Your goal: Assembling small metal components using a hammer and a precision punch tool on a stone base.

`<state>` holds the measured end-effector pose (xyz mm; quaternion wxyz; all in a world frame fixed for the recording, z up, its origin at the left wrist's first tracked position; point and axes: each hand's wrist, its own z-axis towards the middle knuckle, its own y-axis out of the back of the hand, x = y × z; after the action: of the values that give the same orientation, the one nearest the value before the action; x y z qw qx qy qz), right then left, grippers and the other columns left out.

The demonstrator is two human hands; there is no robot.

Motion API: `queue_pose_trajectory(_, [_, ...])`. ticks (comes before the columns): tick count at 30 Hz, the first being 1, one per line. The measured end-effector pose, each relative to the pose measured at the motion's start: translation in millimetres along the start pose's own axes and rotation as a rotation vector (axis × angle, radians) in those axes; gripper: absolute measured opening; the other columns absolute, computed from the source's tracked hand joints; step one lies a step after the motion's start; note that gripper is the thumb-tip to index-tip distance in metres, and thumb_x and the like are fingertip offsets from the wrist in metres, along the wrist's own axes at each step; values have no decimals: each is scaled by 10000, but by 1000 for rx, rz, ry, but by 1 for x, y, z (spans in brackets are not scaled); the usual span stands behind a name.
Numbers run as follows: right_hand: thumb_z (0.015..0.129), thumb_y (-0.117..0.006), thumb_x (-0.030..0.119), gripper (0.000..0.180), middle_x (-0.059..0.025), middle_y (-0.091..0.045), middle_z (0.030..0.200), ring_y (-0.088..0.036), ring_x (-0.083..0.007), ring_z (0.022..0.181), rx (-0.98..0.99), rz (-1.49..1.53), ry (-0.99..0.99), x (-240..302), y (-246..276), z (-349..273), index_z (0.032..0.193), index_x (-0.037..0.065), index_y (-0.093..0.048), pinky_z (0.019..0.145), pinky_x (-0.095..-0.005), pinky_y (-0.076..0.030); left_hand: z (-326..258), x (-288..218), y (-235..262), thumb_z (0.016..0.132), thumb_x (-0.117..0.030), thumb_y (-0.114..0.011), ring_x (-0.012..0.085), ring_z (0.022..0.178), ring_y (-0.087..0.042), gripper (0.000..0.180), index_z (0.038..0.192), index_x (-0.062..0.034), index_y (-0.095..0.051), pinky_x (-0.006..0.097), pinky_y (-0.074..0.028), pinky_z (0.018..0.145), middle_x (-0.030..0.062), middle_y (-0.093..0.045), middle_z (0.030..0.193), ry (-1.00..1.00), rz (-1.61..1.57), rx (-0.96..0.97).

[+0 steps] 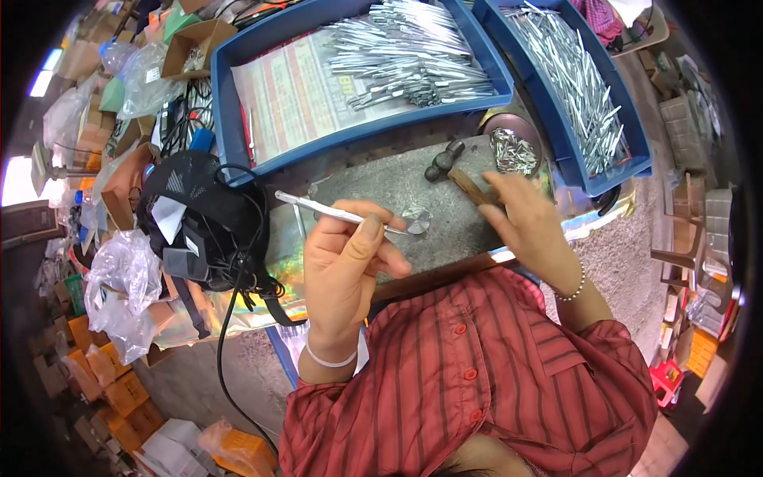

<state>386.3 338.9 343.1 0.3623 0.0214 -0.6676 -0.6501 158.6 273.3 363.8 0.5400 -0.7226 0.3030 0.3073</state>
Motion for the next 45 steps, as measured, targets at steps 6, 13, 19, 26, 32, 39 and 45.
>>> queue_pose_trajectory(6, [823,-526,57,328,-211,-561,942,-584,-331,804,-221,-208,-198,-80,8,-19,1141,-12,-484,690,-384,-471,19,3,-9,879,-50,-534,151,549,-591,200,1060,18,-481,210,-479,486,143,-621,797,-21,175,-15])
queue_pose_trajectory(13, [705,-585,53,522,-207,-531,957,-618,-330,706,-106,-498,-488,-103,-16,-19,1187,-3,-393,578,-392,-518,13,5,-23,907,-119,-487,157,554,-580,162,1017,-1,-496,234,-481,500,125,-601,740,29,408,-57])
queue_pose_trajectory(19, [657,-576,3,389,-219,-511,916,-620,-347,730,-48,-404,-579,-96,-11,-35,1018,-3,-431,590,-410,-522,0,2,-13,883,-51,-502,131,559,-574,135,946,44,-574,227,-461,529,110,-621,750,-69,536,16])
queue_pose_trajectory(26, [729,-534,33,116,-216,-497,826,-534,-400,685,-238,-177,-484,-59,23,-62,810,-17,-468,582,-460,-440,-6,-3,-18,895,-87,-501,122,556,-567,170,951,48,-589,214,-447,527,109,-622,724,-33,446,112])
queue_pose_trajectory(32, [826,-558,49,93,-128,-539,707,-561,-217,620,-129,553,-230,-6,81,-27,881,-25,-550,554,-311,-415,3,11,-22,912,-92,-475,141,689,-574,224,894,81,-617,259,-468,636,99,-613,743,-83,614,117])
queue_pose_trajectory(39, [839,-583,12,141,-34,-574,790,-560,-55,622,254,1199,-183,35,54,9,975,-24,-571,524,-174,-435,8,16,-29,874,-34,-533,105,753,-565,219,1074,31,-593,222,-445,683,58,-611,882,-114,634,228])
queue_pose_trajectory(45, [857,-577,29,113,-46,-572,813,-558,-66,624,224,1223,-140,40,28,14,954,-27,-562,548,-188,-452,-3,20,-25,878,7,-523,120,848,-595,230,1103,36,-560,218,-481,708,94,-620,929,-57,494,220])
